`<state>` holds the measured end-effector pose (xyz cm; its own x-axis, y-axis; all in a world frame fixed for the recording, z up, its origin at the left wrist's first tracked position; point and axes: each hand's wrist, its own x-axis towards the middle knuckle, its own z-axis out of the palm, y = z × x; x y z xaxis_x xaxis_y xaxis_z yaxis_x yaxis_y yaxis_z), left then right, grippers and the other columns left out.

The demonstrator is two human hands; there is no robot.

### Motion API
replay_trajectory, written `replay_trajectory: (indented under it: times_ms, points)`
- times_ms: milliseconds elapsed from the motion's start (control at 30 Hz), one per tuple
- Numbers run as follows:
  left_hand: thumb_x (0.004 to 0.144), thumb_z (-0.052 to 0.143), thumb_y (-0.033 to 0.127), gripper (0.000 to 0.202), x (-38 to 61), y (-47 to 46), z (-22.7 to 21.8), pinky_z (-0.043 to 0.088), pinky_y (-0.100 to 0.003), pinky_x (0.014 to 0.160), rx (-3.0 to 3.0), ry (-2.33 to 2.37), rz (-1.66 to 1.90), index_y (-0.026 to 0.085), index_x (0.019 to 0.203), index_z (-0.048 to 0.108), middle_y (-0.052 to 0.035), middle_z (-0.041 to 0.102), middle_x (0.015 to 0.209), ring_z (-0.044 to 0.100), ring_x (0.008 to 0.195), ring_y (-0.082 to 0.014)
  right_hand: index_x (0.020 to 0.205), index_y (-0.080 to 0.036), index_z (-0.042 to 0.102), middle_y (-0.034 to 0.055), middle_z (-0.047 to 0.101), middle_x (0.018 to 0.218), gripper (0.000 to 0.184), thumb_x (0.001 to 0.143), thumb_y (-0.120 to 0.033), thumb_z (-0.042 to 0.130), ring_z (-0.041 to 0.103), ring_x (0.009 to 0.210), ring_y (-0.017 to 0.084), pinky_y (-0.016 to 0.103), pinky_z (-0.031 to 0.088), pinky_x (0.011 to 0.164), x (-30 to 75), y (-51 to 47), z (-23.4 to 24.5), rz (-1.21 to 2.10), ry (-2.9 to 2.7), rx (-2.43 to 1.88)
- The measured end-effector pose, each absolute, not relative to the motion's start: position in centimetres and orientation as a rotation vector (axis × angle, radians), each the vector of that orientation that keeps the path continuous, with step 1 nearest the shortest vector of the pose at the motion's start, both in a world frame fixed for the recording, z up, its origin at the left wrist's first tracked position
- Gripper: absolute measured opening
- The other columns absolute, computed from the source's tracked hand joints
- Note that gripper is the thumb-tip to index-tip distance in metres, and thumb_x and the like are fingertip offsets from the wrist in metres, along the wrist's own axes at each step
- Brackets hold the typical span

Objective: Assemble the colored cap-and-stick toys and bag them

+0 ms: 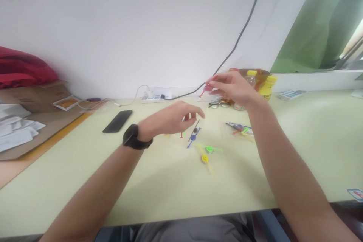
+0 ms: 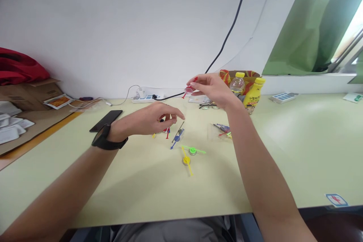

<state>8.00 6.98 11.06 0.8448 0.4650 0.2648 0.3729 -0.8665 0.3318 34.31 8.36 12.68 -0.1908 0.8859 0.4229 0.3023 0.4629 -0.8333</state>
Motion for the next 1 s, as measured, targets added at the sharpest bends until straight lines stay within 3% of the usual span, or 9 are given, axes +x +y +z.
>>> replay_trajectory:
  times_ms: [133,300,533,633,767,867,1000]
  points:
    - [0.098,0.054,0.017,0.039,8.1,6.7,11.2,0.049,-0.025,0.063,2.771,0.650,0.464,0.028,0.131,0.071,-0.0021,0.077,0.096,0.068,0.065,-0.0137,0.093,-0.020,0.080,0.0073,0.079,0.093,0.020,0.094,-0.039,0.075,0.072,0.089,0.020,0.032,0.057,0.074,32.8,6.3,14.1,0.695,-1.907,-1.014]
    - [0.099,0.054,0.019,0.035,8.1,6.6,11.2,0.049,-0.026,0.063,2.768,0.661,0.441,0.028,0.126,0.074,-0.0014,0.077,0.098,0.068,0.064,-0.0132,0.087,-0.021,0.078,0.0036,0.074,0.079,0.013,0.092,-0.033,0.074,0.066,0.074,0.019,0.029,0.047,0.062,31.8,5.7,14.3,0.591,-2.186,-1.173]
    - [0.097,0.055,0.020,0.032,7.9,6.9,11.1,0.048,-0.028,0.061,2.769,0.674,0.501,0.025,0.120,0.076,-0.0019,0.076,0.089,0.065,0.061,-0.0140,0.082,-0.022,0.076,0.0070,0.075,0.082,0.014,0.090,-0.034,0.075,0.069,0.071,0.021,0.030,0.048,0.057,35.0,8.2,12.7,0.526,-2.260,-1.401]
    - [0.097,0.055,0.022,0.032,7.5,7.3,11.2,0.049,-0.029,0.062,2.771,0.702,0.492,0.026,0.120,0.076,-0.0010,0.076,0.083,0.065,0.060,-0.0149,0.078,-0.020,0.078,0.0101,0.077,0.080,0.015,0.079,-0.033,0.085,0.070,0.064,0.022,0.031,0.051,0.052,35.4,9.7,10.9,0.712,-2.428,-1.681]
    - [0.097,0.055,0.023,0.030,6.8,7.8,11.5,0.049,-0.029,0.066,2.793,0.756,0.487,0.026,0.116,0.077,-0.0010,0.076,0.084,0.068,0.067,-0.0167,0.066,-0.015,0.075,0.0085,0.074,0.070,0.043,0.059,-0.053,0.096,0.070,0.061,0.020,0.029,0.054,0.055,32.0,10.5,8.3,1.179,-2.688,-1.793]
    - [0.097,0.055,0.023,0.029,6.6,8.1,11.6,0.048,-0.028,0.066,2.814,0.770,0.461,0.026,0.117,0.076,-0.0014,0.078,0.089,0.069,0.071,-0.0170,0.061,-0.015,0.072,0.0060,0.073,0.069,0.051,0.047,-0.056,0.100,0.069,0.064,0.019,0.028,0.056,0.058,28.4,10.1,6.7,1.409,-2.809,-1.733]
    - [0.097,0.056,0.023,0.029,6.5,8.2,11.6,0.048,-0.028,0.065,2.810,0.788,0.421,0.027,0.118,0.076,-0.0010,0.078,0.089,0.069,0.068,-0.0166,0.060,-0.016,0.069,0.0011,0.069,0.060,0.041,0.052,-0.042,0.100,0.069,0.063,0.018,0.027,0.055,0.060,25.6,9.4,5.6,1.489,-2.960,-1.547]
